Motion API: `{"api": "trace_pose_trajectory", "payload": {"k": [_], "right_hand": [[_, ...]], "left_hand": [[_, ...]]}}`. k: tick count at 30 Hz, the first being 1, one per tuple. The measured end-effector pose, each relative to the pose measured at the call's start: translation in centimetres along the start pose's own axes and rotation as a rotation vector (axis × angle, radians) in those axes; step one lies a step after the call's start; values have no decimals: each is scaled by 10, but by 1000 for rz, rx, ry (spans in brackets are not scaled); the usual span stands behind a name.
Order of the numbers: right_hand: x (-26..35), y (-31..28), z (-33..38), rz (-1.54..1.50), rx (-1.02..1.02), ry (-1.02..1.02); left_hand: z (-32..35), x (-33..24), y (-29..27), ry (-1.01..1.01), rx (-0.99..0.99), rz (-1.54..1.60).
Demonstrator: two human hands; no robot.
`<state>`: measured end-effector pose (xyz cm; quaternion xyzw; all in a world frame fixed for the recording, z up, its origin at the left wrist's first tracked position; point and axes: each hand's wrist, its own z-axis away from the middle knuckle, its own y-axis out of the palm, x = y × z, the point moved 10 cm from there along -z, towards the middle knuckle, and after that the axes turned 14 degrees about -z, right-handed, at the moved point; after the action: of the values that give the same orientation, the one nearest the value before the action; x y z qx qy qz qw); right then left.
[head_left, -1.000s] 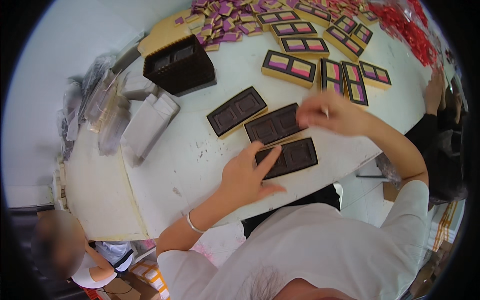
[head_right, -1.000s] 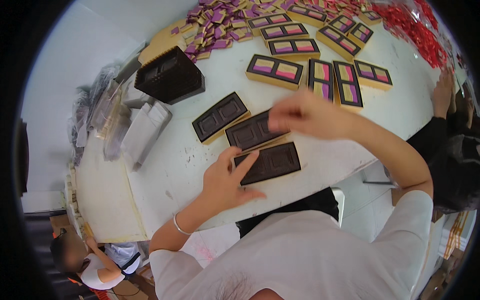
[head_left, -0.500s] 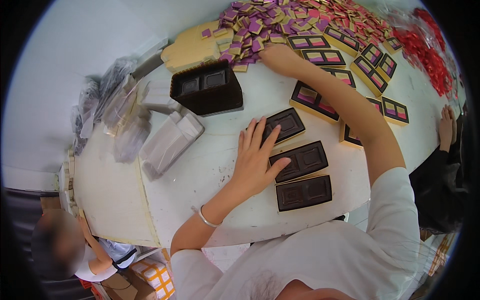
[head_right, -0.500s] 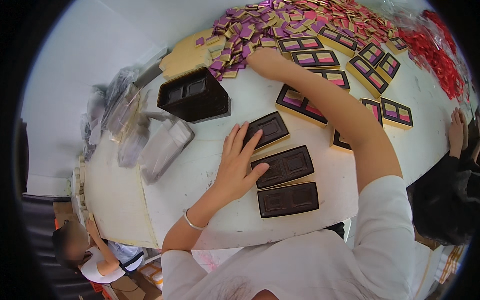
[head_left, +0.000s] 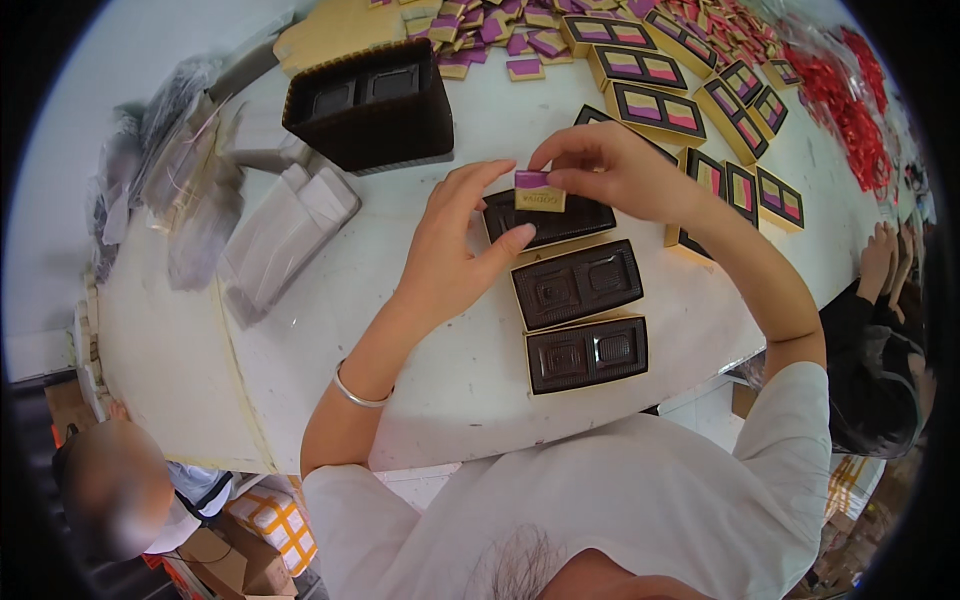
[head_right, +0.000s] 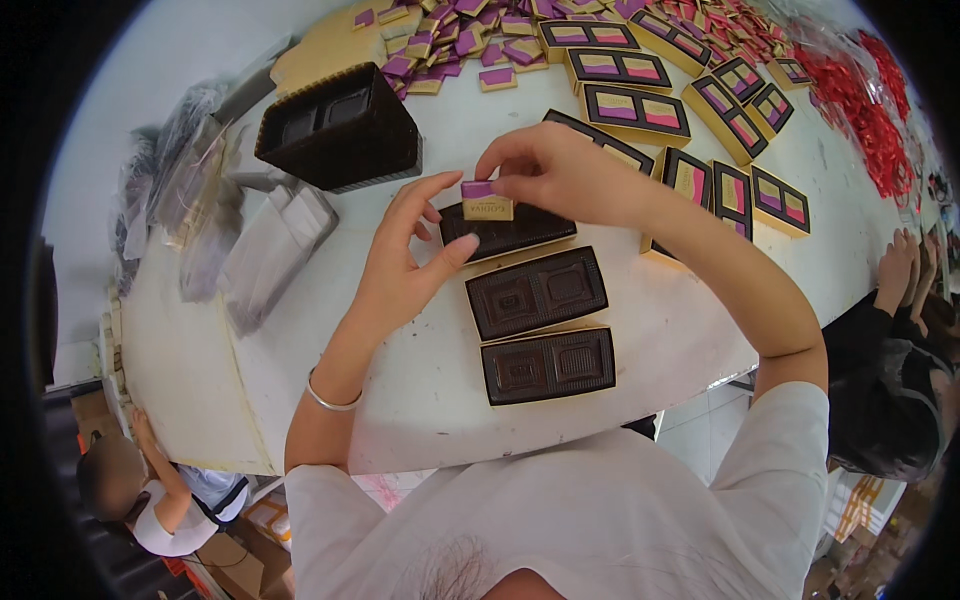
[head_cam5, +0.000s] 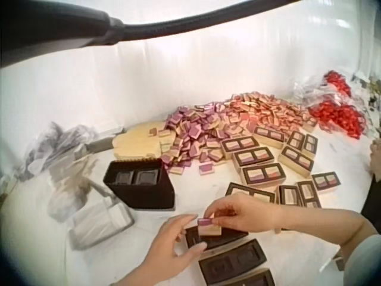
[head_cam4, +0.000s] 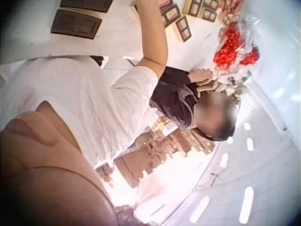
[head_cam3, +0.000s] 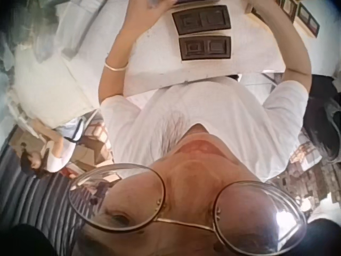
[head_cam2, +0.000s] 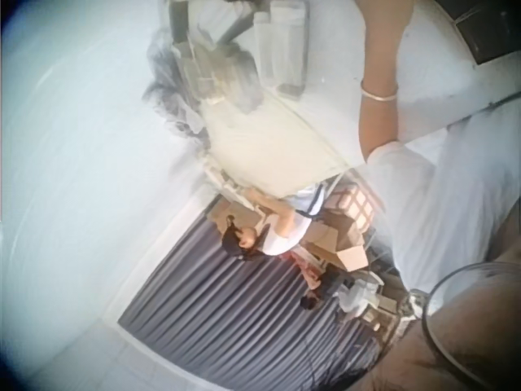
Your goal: The person assembles small rectangular makeup compacts by placing colored inserts into black trays, closing the lids, and wrapping each unit in clear plastic. The person repeats this process for multiple units, placing finished items on the table.
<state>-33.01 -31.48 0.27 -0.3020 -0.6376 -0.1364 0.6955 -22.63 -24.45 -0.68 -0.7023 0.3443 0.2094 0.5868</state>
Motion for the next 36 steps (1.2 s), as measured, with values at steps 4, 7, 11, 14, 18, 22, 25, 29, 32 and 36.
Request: {"api": "trace_pose_trajectory", "payload": {"k": [4, 7, 11, 14, 18, 22, 25, 29, 32, 36], "right_hand": [[-1, 3, 7, -245, -213, 64], [13, 20, 17, -369, -262, -115], [85, 42, 42, 419, -140, -730], [92, 55, 54, 775, -153, -968], [64, 61, 37, 829, -70, -759], [27, 76, 21, 721, 96, -499], [15, 56, 1, 458, 27, -231], [-1, 60, -7, 556, 72, -81], [-8, 50, -19, 228, 314, 44], [0, -59, -71, 784, -319, -272]], "left_hand": [[5, -15, -22, 40, -166, -297], [0, 7, -17, -135, -78, 110], [-7, 7, -6, -115, 163, 711], [-13, 4, 2, -129, 319, 627], [-13, 31, -14, -240, 165, 165], [-1, 43, 14, -271, 278, 147], [-1, 38, 20, -215, 259, 111], [-4, 46, 28, -272, 245, 148], [-4, 45, 25, -260, 196, 173], [-2, 42, 26, -276, 174, 131]]}}
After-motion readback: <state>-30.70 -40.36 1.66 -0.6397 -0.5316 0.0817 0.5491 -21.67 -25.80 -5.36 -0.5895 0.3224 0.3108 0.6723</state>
